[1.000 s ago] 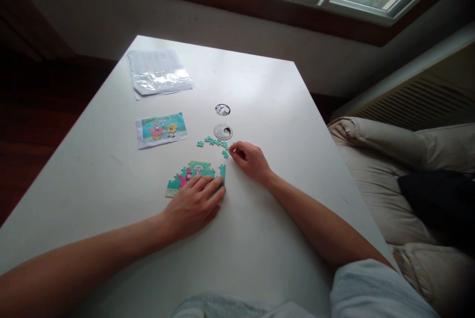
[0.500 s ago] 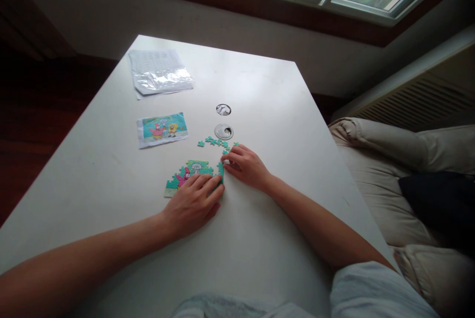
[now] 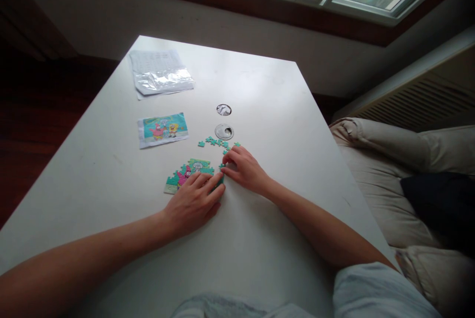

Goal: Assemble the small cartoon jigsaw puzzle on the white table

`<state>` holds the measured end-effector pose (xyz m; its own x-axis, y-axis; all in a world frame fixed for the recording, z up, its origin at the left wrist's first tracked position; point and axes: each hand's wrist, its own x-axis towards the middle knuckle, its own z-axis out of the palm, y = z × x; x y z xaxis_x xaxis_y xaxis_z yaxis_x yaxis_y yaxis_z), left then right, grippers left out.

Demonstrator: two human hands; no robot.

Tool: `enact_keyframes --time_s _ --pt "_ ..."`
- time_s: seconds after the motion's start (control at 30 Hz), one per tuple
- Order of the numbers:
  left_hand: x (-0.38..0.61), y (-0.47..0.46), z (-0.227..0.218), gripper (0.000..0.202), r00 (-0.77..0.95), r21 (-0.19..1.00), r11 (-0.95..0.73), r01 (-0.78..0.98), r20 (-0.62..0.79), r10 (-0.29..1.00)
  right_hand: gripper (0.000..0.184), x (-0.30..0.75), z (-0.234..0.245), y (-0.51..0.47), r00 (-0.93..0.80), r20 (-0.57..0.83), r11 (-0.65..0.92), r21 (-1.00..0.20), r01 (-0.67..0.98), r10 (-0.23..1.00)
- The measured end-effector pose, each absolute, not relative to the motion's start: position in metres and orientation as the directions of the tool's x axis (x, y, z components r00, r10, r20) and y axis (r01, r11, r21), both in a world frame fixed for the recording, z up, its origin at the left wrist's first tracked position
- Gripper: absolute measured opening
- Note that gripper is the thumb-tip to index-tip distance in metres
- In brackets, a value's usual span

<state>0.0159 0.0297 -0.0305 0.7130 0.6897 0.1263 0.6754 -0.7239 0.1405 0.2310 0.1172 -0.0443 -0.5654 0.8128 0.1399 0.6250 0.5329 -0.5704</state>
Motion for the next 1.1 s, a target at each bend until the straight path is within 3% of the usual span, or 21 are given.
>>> enact_keyframes --time_s 0.37,0.7,0.83,0.93,1.1 --pt "0.015 0.029 -0.033 0.025 0.714 0.137 -0.725 0.675 0.126 0.689 0.007 0.229 -0.049 0.117 -0.529 0.129 0.403 -0.800 0.445 0.839" --pt "0.016 0.030 -0.028 0.030 0.715 0.139 -0.721 0.679 0.099 0.692 0.011 0.224 -0.047 0.109 -0.525 0.241 0.496 -0.758 0.424 0.816" --pt "0.017 0.027 -0.028 0.032 0.705 0.140 -0.713 0.687 0.107 0.701 0.010 0.230 -0.046 0.115 -0.513 0.200 0.475 -0.733 0.487 0.835" --pt "0.016 0.027 -0.031 0.027 0.677 0.099 -0.688 0.719 0.123 0.725 0.018 0.238 -0.045 0.122 -0.533 0.179 0.516 -0.617 0.594 0.827" --pt "0.014 0.029 -0.033 0.028 0.614 0.047 -0.626 0.778 0.153 0.775 0.016 0.234 -0.038 0.128 -0.541 0.236 0.584 -0.456 0.672 0.807"
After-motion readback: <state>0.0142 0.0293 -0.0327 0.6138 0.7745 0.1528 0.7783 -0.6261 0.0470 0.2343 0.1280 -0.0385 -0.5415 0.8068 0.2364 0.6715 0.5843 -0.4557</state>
